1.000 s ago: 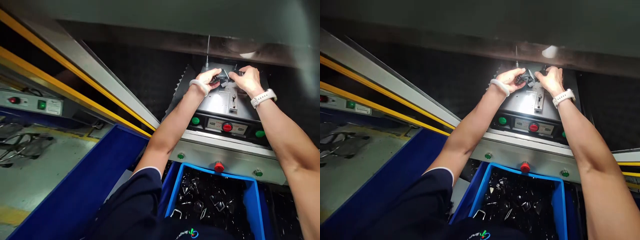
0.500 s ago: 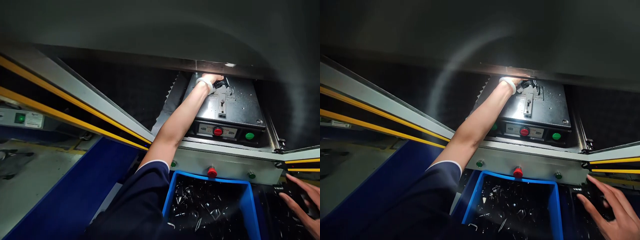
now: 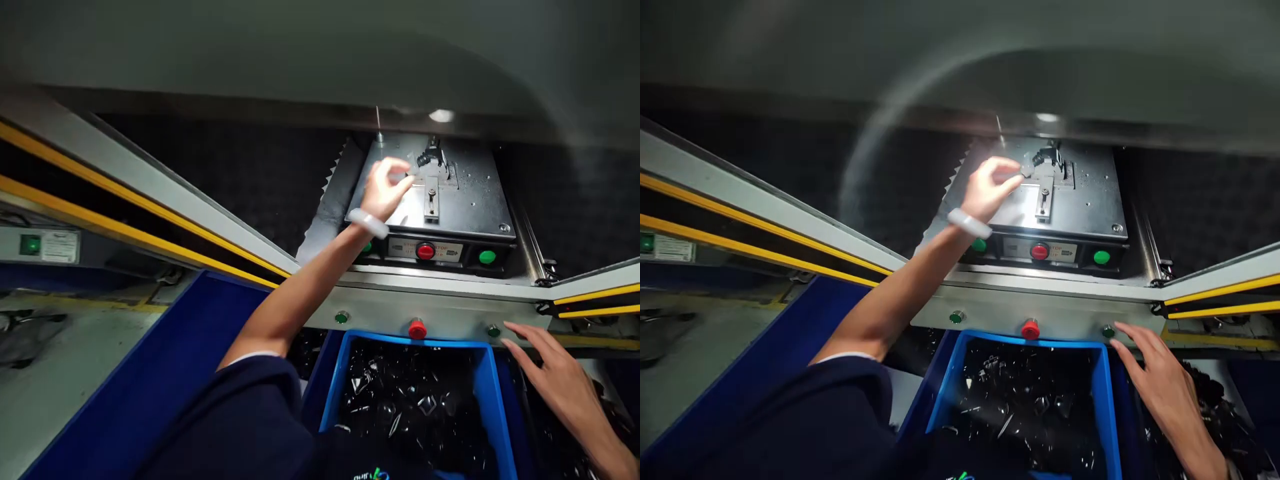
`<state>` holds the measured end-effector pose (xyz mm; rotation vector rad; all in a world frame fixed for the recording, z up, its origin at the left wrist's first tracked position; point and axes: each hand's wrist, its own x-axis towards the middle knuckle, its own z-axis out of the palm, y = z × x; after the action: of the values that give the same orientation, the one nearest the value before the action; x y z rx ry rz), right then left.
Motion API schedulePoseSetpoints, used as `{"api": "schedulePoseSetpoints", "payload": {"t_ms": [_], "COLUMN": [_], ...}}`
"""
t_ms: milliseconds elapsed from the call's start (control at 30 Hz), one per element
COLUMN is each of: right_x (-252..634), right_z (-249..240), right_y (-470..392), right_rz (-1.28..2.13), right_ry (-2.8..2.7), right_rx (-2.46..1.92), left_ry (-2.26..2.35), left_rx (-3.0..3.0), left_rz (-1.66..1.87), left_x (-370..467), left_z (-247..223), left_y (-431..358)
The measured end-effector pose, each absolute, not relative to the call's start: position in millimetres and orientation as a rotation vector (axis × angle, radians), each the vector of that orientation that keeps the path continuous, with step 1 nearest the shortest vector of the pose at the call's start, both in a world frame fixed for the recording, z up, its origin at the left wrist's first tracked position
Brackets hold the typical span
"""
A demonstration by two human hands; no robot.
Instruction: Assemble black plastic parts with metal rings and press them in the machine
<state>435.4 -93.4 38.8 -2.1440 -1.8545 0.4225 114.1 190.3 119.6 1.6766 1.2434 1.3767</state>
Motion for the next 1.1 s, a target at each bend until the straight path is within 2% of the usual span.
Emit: {"api": "schedulePoseSetpoints", "payload": {"t_ms": [133, 200, 367, 533, 700, 767, 867, 933, 1000, 1100], "right_x": [419.8, 425.2, 431.8, 417.6, 383.6, 362.7, 331.8, 317.4, 311.3, 317.2], "right_z": [26.0, 19.4, 21.6, 15.1, 1.9, -7.8, -28.6, -41.5, -48.6, -45.6], "right_y": [-68.3, -66.1, -65.6, -66.8, -96.6, -112.7, -127.9, -129.5, -126.6, -121.8], "right_rz": [0.469, 0.562, 0.697, 0.505, 0.280, 0.458, 0.952, 1.142, 1.197, 1.193], "right_ry": [-1.863, -1.868, -1.870, -1.735, -1.754, -1.849, -1.991, -2.003, -1.975, -1.937], "right_rx": [-1.975, -1.940, -1.948, -1.983, -2.084, -2.139, -2.154, -2.145, -2.142, -2.144], "left_ry": [1.475, 1.568, 1.557, 1.675, 1.867, 1.740, 1.470, 1.359, 1.309, 1.309], "left_rx": [1.750, 1.875, 2.103, 2.089, 1.976, 1.988, 2.116, 2.177, 2.173, 1.956], "left_rz": [1.205, 1.065, 0.735, 0.719, 0.933, 0.771, 0.227, -0.041, -0.121, 0.089], "left_x": [43.7, 10.8, -39.7, -40.6, -10.0, 7.5, 34.2, 47.8, 55.2, 54.8], "left_z": [58.2, 29.1, -18.2, -24.7, -10.8, -3.4, -1.7, -7.8, -14.6, -14.7], "left_y": [49.1, 3.3, -12.0, -5.2, -51.7, -77.5, -108.6, -118.9, -120.4, -112.9]}}
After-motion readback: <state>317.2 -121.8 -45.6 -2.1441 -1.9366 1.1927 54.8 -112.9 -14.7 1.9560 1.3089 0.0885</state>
